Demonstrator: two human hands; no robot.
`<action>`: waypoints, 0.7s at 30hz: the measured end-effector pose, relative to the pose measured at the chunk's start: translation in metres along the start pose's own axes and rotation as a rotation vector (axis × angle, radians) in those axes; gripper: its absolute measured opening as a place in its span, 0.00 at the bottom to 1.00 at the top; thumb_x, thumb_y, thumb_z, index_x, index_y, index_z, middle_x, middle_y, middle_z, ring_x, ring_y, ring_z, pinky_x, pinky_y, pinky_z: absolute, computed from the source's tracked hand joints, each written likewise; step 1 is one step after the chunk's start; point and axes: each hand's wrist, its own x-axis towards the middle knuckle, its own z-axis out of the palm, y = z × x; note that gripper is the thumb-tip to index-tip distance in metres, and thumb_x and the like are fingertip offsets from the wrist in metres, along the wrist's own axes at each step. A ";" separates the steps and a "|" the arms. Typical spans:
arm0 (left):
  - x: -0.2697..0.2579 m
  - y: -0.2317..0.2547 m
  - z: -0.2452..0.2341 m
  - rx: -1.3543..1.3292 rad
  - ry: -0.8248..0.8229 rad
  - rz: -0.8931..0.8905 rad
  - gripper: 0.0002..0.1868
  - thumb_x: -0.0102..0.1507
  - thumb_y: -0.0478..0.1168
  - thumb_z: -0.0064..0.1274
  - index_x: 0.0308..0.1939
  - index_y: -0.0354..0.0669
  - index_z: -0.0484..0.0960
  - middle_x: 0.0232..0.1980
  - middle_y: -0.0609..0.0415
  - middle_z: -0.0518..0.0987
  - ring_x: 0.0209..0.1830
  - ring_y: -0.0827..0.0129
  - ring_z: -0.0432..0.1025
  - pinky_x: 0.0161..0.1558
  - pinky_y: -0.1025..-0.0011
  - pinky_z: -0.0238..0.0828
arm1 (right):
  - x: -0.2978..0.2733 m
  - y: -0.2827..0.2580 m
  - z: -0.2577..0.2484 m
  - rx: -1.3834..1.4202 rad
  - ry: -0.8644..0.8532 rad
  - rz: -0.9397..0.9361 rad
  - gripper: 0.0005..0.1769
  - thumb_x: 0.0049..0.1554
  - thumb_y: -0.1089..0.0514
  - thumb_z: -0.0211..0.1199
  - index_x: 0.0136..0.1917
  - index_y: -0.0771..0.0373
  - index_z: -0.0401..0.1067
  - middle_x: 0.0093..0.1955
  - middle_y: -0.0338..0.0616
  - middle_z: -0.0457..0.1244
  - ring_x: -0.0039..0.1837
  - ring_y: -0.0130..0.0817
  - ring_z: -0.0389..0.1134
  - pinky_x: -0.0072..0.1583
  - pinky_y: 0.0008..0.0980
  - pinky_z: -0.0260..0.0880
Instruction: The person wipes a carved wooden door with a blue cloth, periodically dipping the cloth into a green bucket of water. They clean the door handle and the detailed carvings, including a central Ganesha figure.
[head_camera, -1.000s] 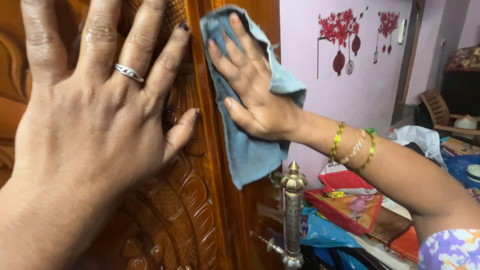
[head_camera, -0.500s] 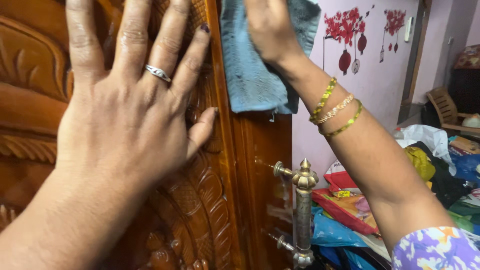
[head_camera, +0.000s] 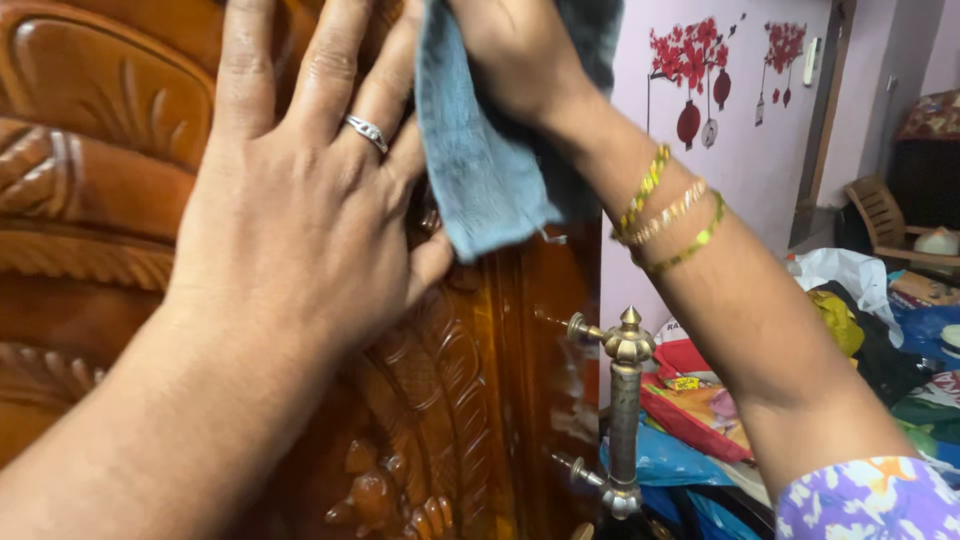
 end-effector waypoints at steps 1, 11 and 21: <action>-0.003 -0.006 -0.003 0.064 0.014 0.023 0.46 0.66 0.73 0.31 0.81 0.52 0.64 0.86 0.53 0.53 0.87 0.55 0.39 0.77 0.44 0.22 | -0.015 -0.019 0.000 0.242 0.002 0.182 0.20 0.74 0.53 0.44 0.51 0.70 0.69 0.44 0.58 0.65 0.50 0.51 0.69 0.56 0.42 0.72; -0.054 -0.070 -0.013 -0.479 0.071 -0.075 0.40 0.67 0.61 0.45 0.79 0.46 0.68 0.73 0.44 0.69 0.71 0.56 0.60 0.68 0.54 0.53 | -0.094 -0.130 -0.019 -0.039 -0.092 -0.119 0.35 0.74 0.57 0.46 0.86 0.64 0.33 0.88 0.49 0.28 0.88 0.43 0.24 0.85 0.39 0.26; -0.060 -0.090 0.018 -1.017 0.126 -0.216 0.38 0.67 0.57 0.47 0.79 0.44 0.67 0.70 0.44 0.72 0.65 0.58 0.65 0.63 0.59 0.59 | -0.040 -0.107 -0.003 0.001 -0.024 0.142 0.23 0.76 0.50 0.44 0.81 0.57 0.56 0.79 0.48 0.56 0.80 0.43 0.55 0.80 0.33 0.49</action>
